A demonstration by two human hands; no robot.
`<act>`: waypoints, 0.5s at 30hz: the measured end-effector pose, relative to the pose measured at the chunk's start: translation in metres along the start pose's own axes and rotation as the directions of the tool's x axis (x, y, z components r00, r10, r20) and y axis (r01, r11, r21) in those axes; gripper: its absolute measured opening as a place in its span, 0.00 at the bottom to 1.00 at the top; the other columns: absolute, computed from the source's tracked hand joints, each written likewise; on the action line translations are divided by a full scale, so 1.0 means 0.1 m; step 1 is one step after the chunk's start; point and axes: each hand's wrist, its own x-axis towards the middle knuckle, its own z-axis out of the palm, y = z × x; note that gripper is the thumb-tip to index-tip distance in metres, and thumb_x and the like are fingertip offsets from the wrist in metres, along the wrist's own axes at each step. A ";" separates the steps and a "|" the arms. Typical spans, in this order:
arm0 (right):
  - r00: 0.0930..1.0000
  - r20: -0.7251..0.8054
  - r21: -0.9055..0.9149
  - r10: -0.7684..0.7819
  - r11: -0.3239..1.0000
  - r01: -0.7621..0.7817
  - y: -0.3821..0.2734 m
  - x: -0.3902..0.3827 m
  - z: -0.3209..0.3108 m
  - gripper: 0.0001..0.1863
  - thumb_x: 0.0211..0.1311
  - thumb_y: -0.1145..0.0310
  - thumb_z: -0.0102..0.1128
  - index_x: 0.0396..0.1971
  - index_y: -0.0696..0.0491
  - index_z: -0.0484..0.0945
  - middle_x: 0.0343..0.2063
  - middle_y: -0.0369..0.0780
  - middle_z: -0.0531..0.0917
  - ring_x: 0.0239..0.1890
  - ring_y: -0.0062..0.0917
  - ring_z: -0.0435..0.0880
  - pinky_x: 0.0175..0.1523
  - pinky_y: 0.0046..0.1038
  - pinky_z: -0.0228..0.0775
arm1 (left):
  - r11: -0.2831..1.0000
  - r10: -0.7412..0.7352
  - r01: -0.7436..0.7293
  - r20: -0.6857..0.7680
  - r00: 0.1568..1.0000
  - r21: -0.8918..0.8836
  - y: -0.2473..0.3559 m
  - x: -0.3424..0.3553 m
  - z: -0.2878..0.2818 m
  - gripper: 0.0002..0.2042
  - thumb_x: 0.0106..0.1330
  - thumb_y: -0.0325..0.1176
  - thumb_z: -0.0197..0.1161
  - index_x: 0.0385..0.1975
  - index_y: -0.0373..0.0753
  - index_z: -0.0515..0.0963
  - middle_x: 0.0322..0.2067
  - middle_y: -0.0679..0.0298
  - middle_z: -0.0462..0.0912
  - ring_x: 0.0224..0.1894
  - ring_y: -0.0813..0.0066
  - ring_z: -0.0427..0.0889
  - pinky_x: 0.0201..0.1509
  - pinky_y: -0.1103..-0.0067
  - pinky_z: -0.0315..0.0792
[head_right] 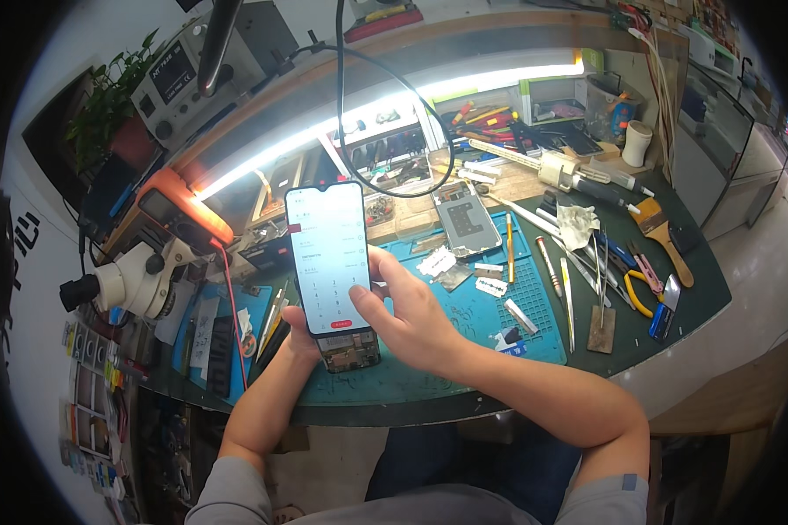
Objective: The person tests a smartphone by swiping the screen, then disassembles it by removing the back cover and battery. They use a metal spudger to pry and disconnect internal components, then place the back cover aside.
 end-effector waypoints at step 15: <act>0.983 0.020 -0.261 -0.182 0.948 0.181 0.06 -0.03 -0.03 0.44 0.61 0.70 0.65 0.73 0.58 0.49 0.58 0.45 0.69 0.48 0.25 0.72 0.53 0.28 0.69 | 0.981 0.026 0.007 0.167 0.986 -0.195 0.01 0.04 -0.05 0.61 0.43 0.67 0.76 0.71 0.35 0.54 0.59 0.52 0.73 0.61 0.60 0.76 0.65 0.66 0.74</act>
